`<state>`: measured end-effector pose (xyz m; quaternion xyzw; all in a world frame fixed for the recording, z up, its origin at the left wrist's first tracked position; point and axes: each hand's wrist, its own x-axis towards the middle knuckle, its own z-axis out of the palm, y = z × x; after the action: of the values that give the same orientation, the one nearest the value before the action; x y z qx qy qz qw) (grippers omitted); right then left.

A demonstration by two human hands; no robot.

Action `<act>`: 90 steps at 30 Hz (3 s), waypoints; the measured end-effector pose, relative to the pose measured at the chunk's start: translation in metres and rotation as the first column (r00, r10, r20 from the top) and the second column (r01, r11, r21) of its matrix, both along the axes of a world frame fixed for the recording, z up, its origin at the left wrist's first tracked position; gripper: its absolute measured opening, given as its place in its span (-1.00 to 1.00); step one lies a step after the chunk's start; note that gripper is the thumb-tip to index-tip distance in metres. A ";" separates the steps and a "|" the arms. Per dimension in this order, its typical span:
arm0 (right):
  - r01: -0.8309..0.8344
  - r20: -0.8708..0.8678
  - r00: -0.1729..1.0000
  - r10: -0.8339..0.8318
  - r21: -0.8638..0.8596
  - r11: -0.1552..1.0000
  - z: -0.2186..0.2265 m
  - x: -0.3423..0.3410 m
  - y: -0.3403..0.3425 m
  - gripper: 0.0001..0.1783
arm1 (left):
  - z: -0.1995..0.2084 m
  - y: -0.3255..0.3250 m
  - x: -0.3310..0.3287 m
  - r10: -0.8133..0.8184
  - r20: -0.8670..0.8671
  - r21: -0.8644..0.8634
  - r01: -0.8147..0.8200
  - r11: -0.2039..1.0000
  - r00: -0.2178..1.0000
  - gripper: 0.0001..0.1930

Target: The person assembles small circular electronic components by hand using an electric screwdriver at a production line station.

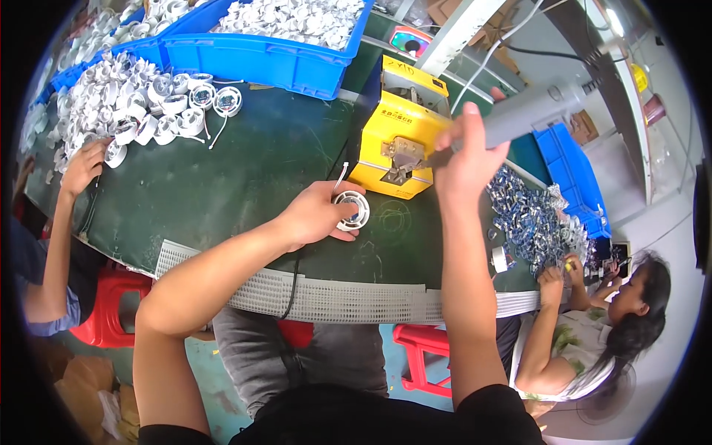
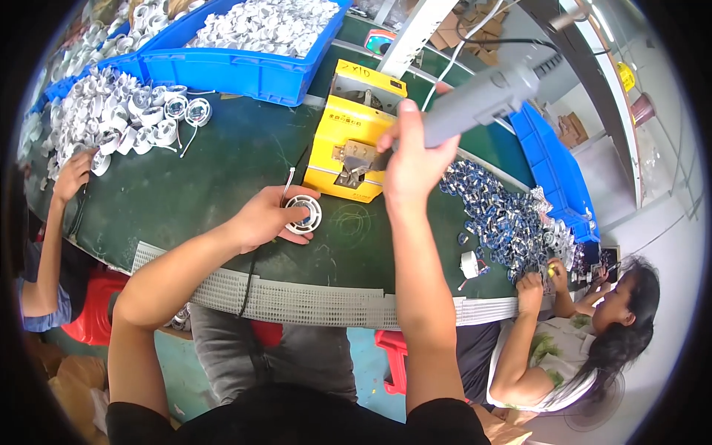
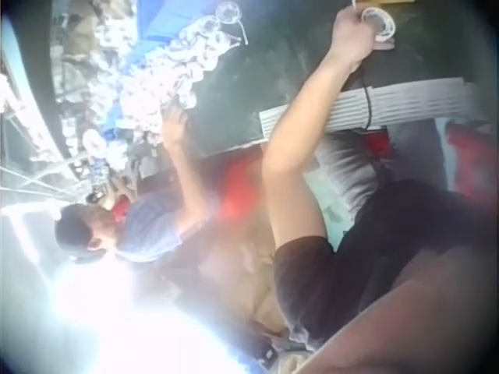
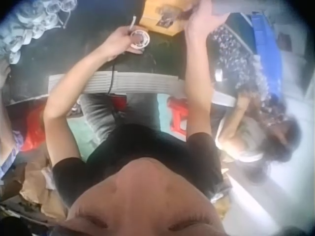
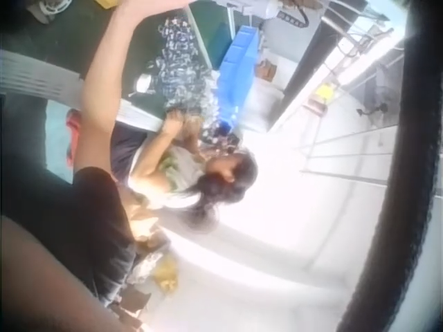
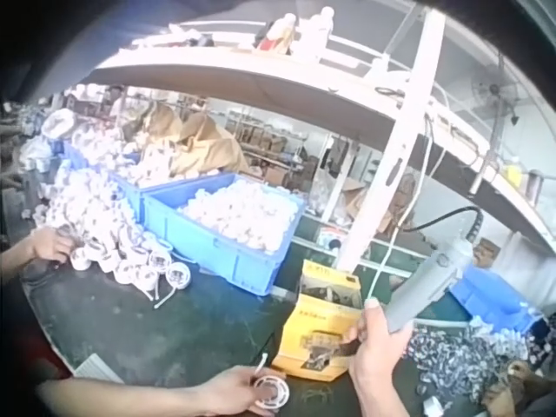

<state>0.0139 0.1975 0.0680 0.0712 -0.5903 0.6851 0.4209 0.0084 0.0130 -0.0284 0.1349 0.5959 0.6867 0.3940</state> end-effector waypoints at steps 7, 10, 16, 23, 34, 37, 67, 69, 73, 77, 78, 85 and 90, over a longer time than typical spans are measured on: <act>0.078 0.168 0.980 -0.107 0.170 0.982 -0.012 -0.009 -0.021 -0.61 | -0.002 0.000 0.002 0.046 -0.009 -0.027 -0.046 0.999 0.999 -0.67; 0.047 0.181 0.981 -0.076 0.159 0.986 -0.015 -0.003 -0.024 -0.58 | 0.000 0.001 0.003 0.093 0.011 -0.021 -0.093 0.995 0.996 -0.68; -0.052 0.127 0.991 0.043 0.067 0.996 -0.032 0.029 -0.038 -0.44 | 0.003 0.006 0.002 0.102 0.026 -0.046 -0.100 0.994 0.994 -0.71; -0.172 0.134 0.976 0.174 -0.021 0.985 -0.048 0.035 -0.068 -0.52 | 0.001 0.000 0.000 0.099 0.032 -0.046 -0.097 0.994 0.995 -0.76; -0.205 0.127 0.970 0.206 -0.024 0.979 -0.055 0.031 -0.067 -0.55 | 0.009 0.001 0.001 0.106 0.033 -0.069 -0.104 0.992 0.994 -0.77; -0.194 0.143 0.970 0.198 -0.043 0.980 -0.055 0.032 -0.071 -0.56 | 0.007 0.002 0.001 0.106 0.042 -0.069 -0.103 0.992 0.993 -0.77; 0.087 0.307 0.415 -0.856 0.924 0.374 -0.079 0.215 0.155 -0.59 | 0.038 -0.105 -0.067 0.081 -0.997 0.032 -0.951 0.307 -0.008 -0.41; 0.121 0.377 0.471 -0.798 0.868 0.482 -0.078 0.207 0.129 -0.64 | 0.041 -0.089 -0.050 0.239 -0.971 0.151 -0.800 0.581 -0.010 -0.56; 0.181 0.227 0.802 -0.552 0.789 0.587 -0.069 0.187 0.057 -0.69 | 0.035 -0.023 -0.002 -0.085 -0.366 0.109 0.133 0.985 0.927 -0.55; 0.125 -0.014 0.980 -0.200 0.822 0.556 -0.057 0.141 -0.017 -0.63 | 0.016 -0.004 0.030 -0.434 -0.073 0.361 0.430 0.828 0.898 -0.45; 0.077 -0.033 0.995 -0.095 0.858 0.509 -0.053 0.128 -0.025 -0.64 | 0.010 -0.003 0.028 -0.409 -0.036 0.407 0.388 0.827 0.912 -0.46; 0.041 0.048 0.989 -0.141 0.824 0.564 -0.016 0.074 -0.022 -0.83 | 0.022 -0.022 -0.003 -0.174 -0.329 0.345 0.290 0.893 0.928 -0.46; -0.323 0.335 0.941 0.038 0.864 0.385 -0.025 0.057 0.002 -0.82 | 0.031 -0.026 0.000 -0.268 -0.331 0.260 0.361 0.896 0.905 -0.43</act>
<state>0.0704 0.1990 0.0426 0.2624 -0.9048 0.2978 0.1544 0.0080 -0.0126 0.0026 0.3894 0.4993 0.6722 0.3838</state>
